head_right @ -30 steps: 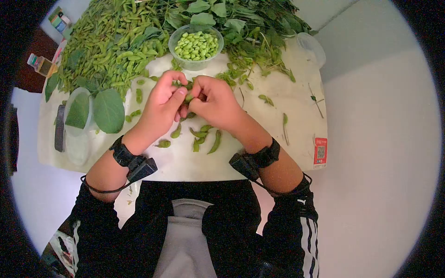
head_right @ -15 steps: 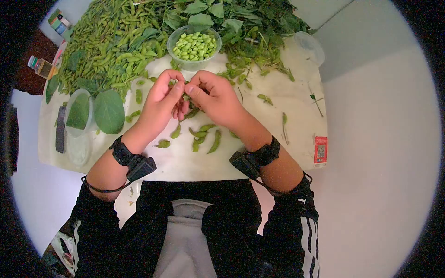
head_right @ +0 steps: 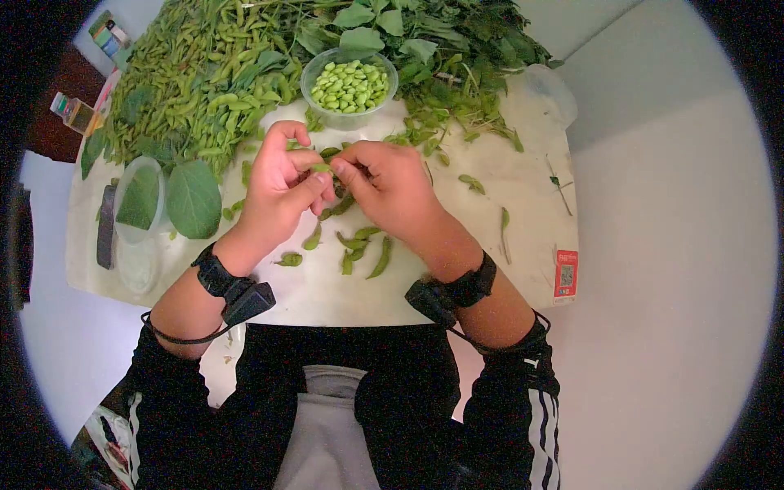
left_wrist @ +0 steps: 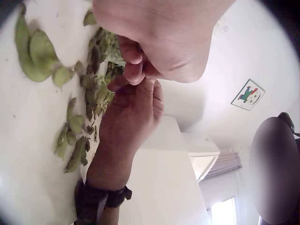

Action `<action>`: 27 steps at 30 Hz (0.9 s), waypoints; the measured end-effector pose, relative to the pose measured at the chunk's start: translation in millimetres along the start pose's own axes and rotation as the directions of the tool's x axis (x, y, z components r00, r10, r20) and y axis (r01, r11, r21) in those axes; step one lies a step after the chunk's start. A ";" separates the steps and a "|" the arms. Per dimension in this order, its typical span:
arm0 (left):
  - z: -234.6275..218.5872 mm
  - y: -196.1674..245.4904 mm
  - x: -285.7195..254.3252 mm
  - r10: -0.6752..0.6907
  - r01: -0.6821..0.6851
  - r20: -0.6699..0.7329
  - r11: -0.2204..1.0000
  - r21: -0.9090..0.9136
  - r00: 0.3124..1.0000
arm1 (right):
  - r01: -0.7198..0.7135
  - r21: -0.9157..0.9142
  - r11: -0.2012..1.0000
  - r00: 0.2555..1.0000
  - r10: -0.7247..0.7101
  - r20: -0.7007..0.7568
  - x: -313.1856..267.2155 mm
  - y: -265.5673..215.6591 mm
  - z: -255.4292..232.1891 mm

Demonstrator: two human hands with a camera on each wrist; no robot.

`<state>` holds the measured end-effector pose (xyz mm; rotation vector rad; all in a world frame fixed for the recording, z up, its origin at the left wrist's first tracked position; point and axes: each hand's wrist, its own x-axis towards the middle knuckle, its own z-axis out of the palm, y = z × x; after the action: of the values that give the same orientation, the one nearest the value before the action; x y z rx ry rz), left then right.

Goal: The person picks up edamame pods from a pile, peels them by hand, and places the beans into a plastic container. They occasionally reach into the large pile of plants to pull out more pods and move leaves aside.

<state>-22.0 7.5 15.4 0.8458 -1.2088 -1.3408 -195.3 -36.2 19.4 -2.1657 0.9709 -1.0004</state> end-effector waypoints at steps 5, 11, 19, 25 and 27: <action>-5.5 2.2 3.0 -0.010 0.011 0.024 1.000 -0.024 1.000 | -0.150 0.424 0.893 0.978 0.073 0.193 -0.7 4.0 0.1; -11.3 11.6 5.3 -0.106 0.133 0.242 0.987 -0.094 0.964 | -0.503 0.642 0.578 0.846 0.181 0.501 4.0 1.8 -16.9; -17.3 15.7 7.7 -0.094 0.169 0.363 0.969 -0.178 0.927 | -0.562 0.751 0.348 0.823 0.147 0.548 1.0 6.4 -10.7; -21.2 6.9 9.5 -0.125 0.291 0.427 0.891 -0.349 0.896 | -0.570 0.808 0.149 0.821 0.073 0.566 -1.0 5.4 -8.3; -23.7 4.6 13.0 -0.056 0.269 0.413 0.836 -0.478 0.909 | -0.550 0.825 0.128 0.834 0.035 0.551 -0.5 0.9 -8.3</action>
<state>-0.3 -9.2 16.4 0.2956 -0.9822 -1.9339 -202.5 -37.8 23.3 -0.8634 0.2803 -0.5773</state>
